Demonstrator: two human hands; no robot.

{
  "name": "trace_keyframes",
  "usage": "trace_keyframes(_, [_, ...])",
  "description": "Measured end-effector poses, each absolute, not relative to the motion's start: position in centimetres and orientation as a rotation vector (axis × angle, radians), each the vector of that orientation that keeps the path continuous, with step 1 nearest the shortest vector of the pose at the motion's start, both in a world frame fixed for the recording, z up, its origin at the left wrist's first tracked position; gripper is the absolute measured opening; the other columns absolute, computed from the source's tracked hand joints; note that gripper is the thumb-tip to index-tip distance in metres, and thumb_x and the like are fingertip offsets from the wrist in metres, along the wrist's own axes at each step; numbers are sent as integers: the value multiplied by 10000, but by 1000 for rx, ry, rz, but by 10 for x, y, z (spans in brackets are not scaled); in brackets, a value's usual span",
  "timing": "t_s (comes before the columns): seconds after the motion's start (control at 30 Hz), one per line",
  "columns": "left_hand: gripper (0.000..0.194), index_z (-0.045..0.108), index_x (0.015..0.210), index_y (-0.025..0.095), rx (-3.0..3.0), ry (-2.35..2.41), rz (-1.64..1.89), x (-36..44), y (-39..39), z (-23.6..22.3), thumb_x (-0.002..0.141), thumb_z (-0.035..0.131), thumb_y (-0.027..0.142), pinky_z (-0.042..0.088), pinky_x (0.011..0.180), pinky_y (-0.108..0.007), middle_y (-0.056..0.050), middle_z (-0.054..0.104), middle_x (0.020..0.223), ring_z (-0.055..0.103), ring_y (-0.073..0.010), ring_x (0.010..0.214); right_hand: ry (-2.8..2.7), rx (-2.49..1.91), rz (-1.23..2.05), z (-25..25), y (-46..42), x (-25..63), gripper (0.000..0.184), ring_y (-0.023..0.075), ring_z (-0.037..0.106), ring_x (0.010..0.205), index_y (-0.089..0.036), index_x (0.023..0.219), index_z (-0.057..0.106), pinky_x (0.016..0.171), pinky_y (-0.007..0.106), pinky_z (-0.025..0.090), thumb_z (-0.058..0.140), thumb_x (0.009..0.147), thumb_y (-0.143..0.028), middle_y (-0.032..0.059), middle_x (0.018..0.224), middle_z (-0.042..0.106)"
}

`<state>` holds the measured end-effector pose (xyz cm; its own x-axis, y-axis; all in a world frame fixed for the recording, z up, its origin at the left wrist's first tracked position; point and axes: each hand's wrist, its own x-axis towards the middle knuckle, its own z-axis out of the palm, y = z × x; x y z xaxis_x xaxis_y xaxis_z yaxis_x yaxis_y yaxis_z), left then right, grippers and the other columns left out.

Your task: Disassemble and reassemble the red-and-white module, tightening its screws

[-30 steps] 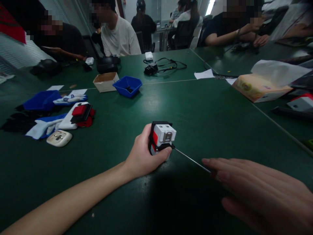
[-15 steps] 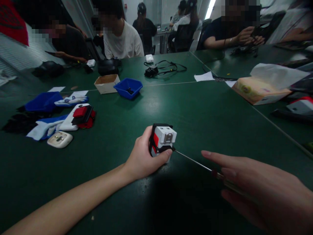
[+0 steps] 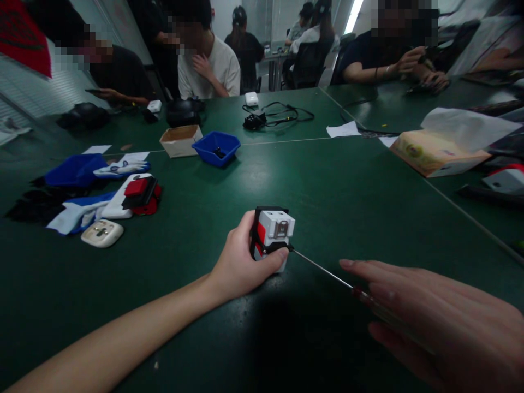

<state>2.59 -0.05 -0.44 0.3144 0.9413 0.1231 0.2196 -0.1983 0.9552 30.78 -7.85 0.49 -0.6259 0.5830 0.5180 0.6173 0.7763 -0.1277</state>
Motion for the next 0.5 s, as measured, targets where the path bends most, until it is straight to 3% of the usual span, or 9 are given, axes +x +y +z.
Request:
trace_keyframes(0.2, [424, 567, 1189, 190, 1648, 1094, 977, 25, 1, -7, 827, 762, 292, 565, 808, -327, -58, 730, 1030, 716, -232, 907, -2463, -849, -109, 2, -81, 305, 274, 247, 744, 1072, -197, 1216, 670, 920, 369, 590, 510, 1001, -138, 83, 1328, 705])
trace_keyframes(0.37, [407, 569, 1168, 189, 1612, 1082, 972, 26, 1, -7, 825, 757, 303, 570, 805, -347, -61, 731, 1020, 723, -240, 883, -2414, -983, -100, -1, -79, 314, 232, 200, 773, 913, -211, 1209, 680, 940, 330, 592, 528, 1034, -216, 29, 1039, 790])
trace_keyframes(0.5, [438, 570, 1199, 190, 1637, 1071, 965, 26, -1, -4, 818, 764, 286, 570, 804, -336, -62, 729, 1035, 721, -237, 898, -2419, -983, -177, 4, -74, 316, 247, 212, 770, 913, -195, 1184, 687, 923, 340, 601, 501, 1052, -290, 54, 1006, 784])
